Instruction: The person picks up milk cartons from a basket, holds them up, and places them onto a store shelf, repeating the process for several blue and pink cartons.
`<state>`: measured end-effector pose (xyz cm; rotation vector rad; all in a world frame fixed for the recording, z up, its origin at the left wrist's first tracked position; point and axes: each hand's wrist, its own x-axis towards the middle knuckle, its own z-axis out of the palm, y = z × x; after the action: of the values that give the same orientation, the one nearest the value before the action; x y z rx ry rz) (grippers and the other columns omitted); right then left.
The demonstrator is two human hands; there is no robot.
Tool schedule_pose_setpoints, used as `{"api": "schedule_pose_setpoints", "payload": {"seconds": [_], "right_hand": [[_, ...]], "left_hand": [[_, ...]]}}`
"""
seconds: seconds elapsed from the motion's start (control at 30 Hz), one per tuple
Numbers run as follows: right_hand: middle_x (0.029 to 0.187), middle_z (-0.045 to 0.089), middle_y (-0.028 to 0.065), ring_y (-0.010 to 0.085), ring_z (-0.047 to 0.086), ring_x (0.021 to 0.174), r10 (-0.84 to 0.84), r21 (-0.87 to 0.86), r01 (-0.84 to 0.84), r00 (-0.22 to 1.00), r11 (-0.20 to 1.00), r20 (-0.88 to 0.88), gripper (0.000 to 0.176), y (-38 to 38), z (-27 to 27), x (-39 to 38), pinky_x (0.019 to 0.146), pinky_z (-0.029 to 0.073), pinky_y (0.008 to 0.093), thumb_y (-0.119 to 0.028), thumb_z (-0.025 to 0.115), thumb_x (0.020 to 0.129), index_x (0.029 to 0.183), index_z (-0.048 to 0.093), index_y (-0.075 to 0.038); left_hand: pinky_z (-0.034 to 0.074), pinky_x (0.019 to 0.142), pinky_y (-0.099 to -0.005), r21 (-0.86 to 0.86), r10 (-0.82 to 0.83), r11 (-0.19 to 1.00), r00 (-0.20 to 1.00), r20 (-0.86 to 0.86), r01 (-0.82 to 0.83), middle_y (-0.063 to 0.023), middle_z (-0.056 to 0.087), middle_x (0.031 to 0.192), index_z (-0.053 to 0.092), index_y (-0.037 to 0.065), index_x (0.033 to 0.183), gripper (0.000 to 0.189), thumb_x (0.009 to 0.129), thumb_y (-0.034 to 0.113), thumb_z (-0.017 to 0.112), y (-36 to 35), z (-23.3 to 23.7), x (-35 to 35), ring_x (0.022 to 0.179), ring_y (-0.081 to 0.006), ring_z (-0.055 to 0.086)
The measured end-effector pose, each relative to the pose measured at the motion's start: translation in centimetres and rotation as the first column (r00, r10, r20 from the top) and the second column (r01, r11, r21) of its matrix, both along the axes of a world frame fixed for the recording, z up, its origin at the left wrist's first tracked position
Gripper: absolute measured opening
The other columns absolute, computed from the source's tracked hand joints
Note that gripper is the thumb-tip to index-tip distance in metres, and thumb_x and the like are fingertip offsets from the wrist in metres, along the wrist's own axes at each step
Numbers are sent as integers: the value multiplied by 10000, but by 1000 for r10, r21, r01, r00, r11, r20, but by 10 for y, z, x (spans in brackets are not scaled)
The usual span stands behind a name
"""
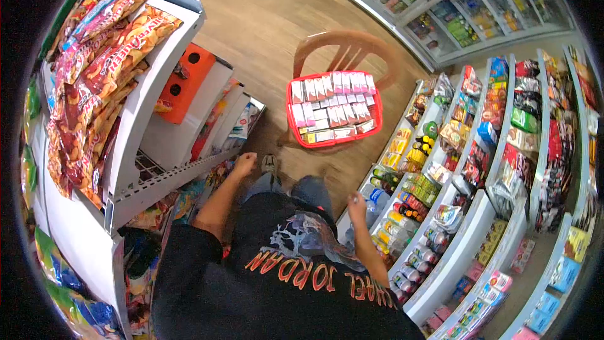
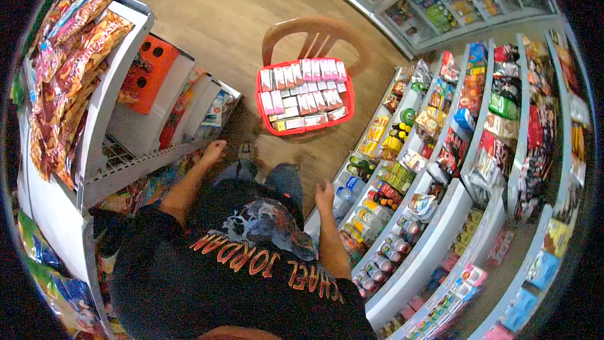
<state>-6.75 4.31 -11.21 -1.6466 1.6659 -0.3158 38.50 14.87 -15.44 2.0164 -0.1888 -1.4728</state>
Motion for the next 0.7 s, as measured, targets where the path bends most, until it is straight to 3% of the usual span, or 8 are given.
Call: {"api": "schedule_pose_setpoints", "payload": {"seconds": [0.1, 0.17, 0.33, 0.43, 0.53, 0.6, 0.63, 0.7], "right_hand": [[1133, 624, 190, 325, 599, 1061, 250, -220, -245, 968, 944, -4, 322, -74, 29, 53, 942, 459, 381, -153, 632, 877, 1164, 608, -8], [1221, 578, 194, 341, 556, 1134, 327, -106, -318, 941, 942, 82, 364, -119, 62, 109, 976, 436, 388, -116, 635, 858, 1205, 589, -15], [1222, 548, 206, 385, 521, 1175, 615, -262, -567, 772, 781, 163, 396, -189, 35, 207, 1004, 423, 410, -116, 654, 846, 1223, 575, -18], [1278, 518, 197, 364, 533, 1139, 793, -262, -755, 604, 602, 81, 478, -212, 29, 252, 962, 450, 452, -144, 681, 804, 1250, 555, -28], [1283, 507, 180, 389, 528, 1136, 879, -233, -870, 467, 435, -101, 499, -225, 40, 284, 971, 458, 450, -123, 700, 778, 1245, 555, -21], [1324, 481, 169, 395, 533, 1104, 849, -188, -873, 483, 450, -212, 555, -231, 35, 296, 924, 486, 470, -139, 714, 751, 1265, 535, -28], [1350, 462, 165, 409, 528, 1099, 850, -196, -880, 471, 433, -236, 595, -234, 30, 299, 883, 504, 481, -174, 729, 748, 1284, 515, -33], [1349, 463, 174, 405, 531, 1119, 859, -143, -888, 459, 437, -226, 605, -239, 23, 296, 876, 509, 489, -201, 734, 751, 1292, 515, -44]], "left_hand": [[527, 713, -351, -43, 51, 997, 991, -124, -57, -36, 659, 1067, 629, 97, 1168, 373, 962, 400, 558, -25, -17, -4, 888, -179, 638], [528, 713, -341, -79, 101, 990, 978, -184, -117, -31, 652, 1087, 605, 100, 1198, 381, 968, 399, 551, -44, -13, -17, 870, -179, 635], [528, 723, -328, -92, 294, 936, 898, -329, -340, -41, 640, 1131, 541, 110, 1283, 412, 977, 386, 543, -96, 10, -68, 870, -186, 636], [527, 722, -321, -37, 414, 893, 851, -325, -449, -59, 639, 1132, 527, 120, 1309, 435, 969, 389, 556, -132, 21, -92, 874, -169, 638], [519, 851, -394, -15, 440, 889, 864, -244, -457, -117, 636, 1184, 477, 89, 1351, 494, 944, 334, 614, -161, 18, -103, 971, -213, 612], [480, 889, -407, -171, 278, 955, 933, 228, -243, -181, 610, 1183, 495, 24, 1316, 506, 896, 267, 640, -177, 12, -107, 1012, -307, 594], [460, 907, -413, -201, 188, 974, 870, 457, -105, -213, 598, 1183, 504, -8, 1298, 513, 871, 234, 654, -184, 10, -110, 1033, -353, 585], [462, 899, -415, -220, 268, 961, 773, 575, -170, -215, 609, 1144, 529, -18, 1254, 472, 869, 224, 657, -195, 9, -121, 1011, -344, 589]]}}
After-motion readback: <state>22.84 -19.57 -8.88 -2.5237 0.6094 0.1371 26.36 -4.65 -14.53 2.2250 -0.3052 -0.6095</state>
